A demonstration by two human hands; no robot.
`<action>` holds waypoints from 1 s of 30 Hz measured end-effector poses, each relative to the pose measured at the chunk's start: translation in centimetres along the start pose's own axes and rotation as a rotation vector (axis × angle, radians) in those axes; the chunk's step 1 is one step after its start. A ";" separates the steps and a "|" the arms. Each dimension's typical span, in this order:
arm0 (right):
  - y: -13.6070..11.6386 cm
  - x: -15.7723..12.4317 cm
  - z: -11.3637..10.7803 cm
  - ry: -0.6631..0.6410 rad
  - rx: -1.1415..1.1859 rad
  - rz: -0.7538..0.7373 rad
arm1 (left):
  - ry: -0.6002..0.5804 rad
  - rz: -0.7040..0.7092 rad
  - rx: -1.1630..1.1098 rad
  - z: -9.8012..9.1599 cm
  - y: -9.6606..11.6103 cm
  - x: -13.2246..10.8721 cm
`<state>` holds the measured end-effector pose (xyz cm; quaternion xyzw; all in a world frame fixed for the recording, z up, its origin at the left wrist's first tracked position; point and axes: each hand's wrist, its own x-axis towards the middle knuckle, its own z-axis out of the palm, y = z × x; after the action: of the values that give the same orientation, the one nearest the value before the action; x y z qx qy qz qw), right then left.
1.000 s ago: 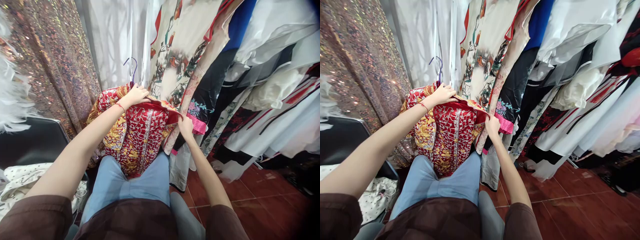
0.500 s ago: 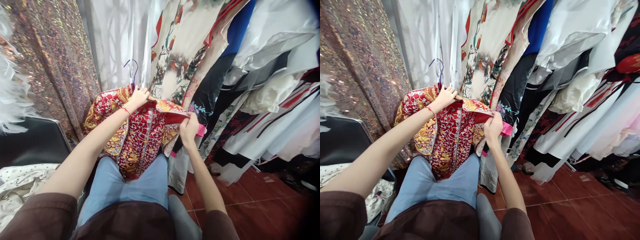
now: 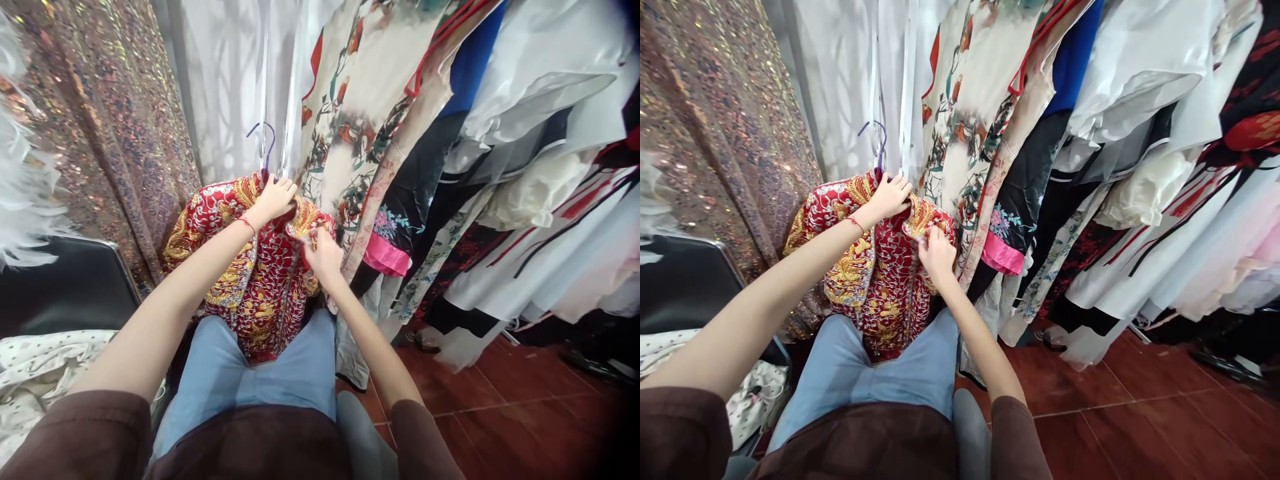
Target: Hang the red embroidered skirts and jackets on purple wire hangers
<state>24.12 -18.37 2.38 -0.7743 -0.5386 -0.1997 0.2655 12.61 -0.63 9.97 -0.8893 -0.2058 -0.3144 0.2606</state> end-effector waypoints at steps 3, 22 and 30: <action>1.8 2.2 -2.4 0.134 0.141 0.123 | 0.044 0.031 -0.086 -0.2 -0.3 -0.5; -0.4 4.5 -4.4 0.387 0.916 -0.004 | 0.238 -0.260 -0.428 2.7 4.6 -0.1; 0.1 2.1 -2.8 0.363 1.025 0.043 | 0.228 -0.162 -0.473 -0.6 0.9 -1.6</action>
<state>24.90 -18.62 5.84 -0.5096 -0.4964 -0.0367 0.7018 11.65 -1.96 8.98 -0.8649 -0.1664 -0.4717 0.0411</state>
